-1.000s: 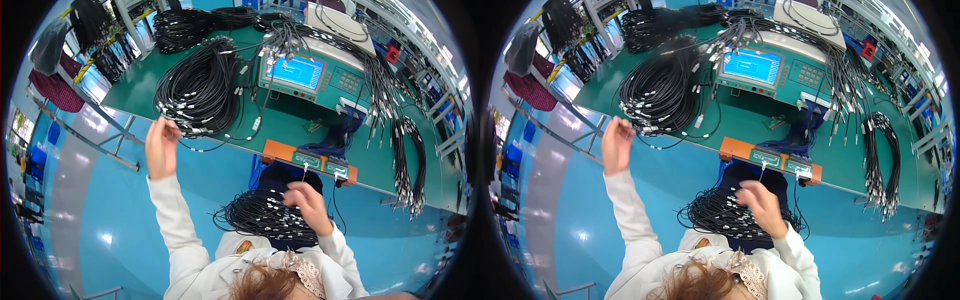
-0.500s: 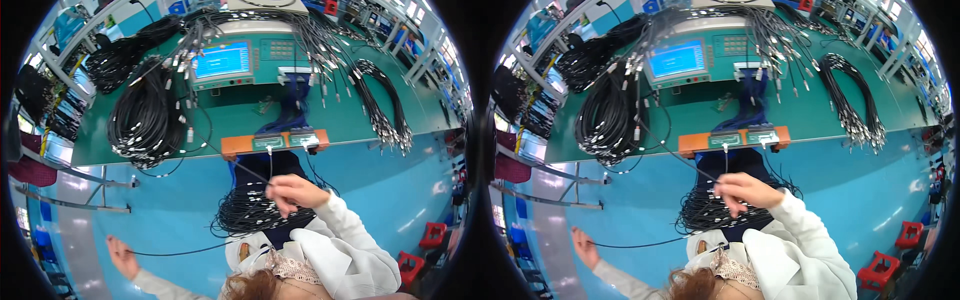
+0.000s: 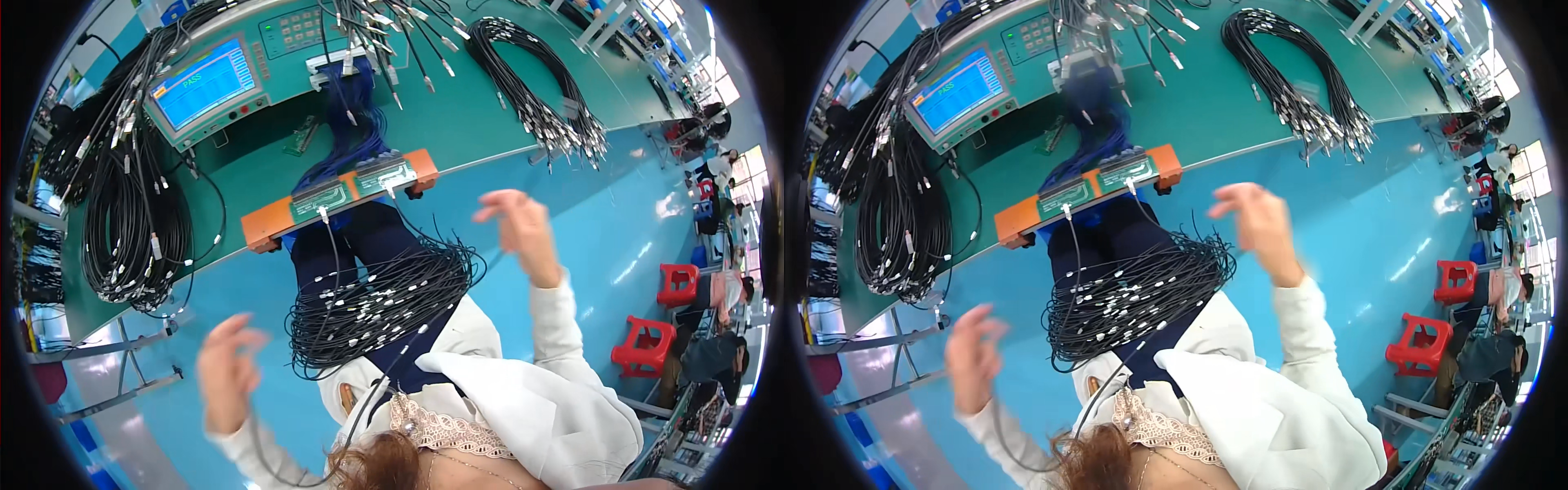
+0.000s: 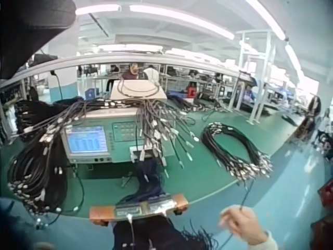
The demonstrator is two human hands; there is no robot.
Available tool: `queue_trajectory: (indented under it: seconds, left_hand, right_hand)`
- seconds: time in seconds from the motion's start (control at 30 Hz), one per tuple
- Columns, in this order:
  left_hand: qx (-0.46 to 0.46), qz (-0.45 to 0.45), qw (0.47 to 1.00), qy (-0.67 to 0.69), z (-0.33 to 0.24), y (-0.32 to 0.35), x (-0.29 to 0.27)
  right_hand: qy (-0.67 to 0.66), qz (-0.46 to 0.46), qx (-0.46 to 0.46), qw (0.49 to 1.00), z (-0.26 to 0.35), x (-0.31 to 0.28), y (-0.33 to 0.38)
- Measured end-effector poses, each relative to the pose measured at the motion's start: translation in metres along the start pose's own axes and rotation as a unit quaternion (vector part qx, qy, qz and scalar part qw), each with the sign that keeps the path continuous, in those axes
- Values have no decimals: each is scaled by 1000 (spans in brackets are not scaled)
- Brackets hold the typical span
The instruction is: Manually testing and organizing bundles of black electrical cables at a factory workstation.
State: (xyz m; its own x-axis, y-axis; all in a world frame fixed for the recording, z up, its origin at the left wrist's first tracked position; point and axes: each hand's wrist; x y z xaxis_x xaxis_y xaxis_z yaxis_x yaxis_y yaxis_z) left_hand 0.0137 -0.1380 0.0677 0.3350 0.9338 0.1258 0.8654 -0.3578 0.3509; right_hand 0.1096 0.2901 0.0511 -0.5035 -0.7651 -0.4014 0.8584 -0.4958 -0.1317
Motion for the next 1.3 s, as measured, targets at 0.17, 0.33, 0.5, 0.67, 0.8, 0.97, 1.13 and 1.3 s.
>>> queue_trajectory:
  seconds: [0.17,0.33,0.5,0.67,0.8,0.97,1.13,1.3]
  left_hand:
    - [190,-16,889,-416,93,-83,122]
    - [111,-44,893,-435,88,-66,145]
    - [-13,-118,948,-295,106,-14,68]
    - [-23,-442,891,-107,122,30,-145]
    - [56,-407,885,219,95,48,-176]
    - [133,-397,873,250,31,31,-129]
    - [76,-133,981,122,18,-23,4]
    - [32,-15,994,102,69,-92,105]
  right_hand:
    - [219,37,-88,971,-37,115,-8]
    - [290,31,-92,952,-50,118,14]
    - [361,-43,41,931,-97,44,44]
    - [101,-270,236,928,-139,-75,30]
    - [-307,-330,280,848,-139,-113,12]
    - [-305,-214,76,925,-78,-95,-19]
    - [-153,61,106,981,-5,23,-21]
    - [-219,172,173,945,-43,118,-16]
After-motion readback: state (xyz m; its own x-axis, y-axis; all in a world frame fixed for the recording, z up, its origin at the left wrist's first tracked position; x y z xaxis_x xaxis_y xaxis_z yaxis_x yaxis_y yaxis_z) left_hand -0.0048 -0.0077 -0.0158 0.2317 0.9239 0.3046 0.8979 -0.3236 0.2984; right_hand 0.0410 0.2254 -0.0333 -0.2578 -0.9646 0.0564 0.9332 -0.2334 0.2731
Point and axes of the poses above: each hand's wrist, its own y-axis away from the middle knuckle, its own x-axis out of the palm, z = x × y, and after that the axes turned 3 degrees about y, right-handed
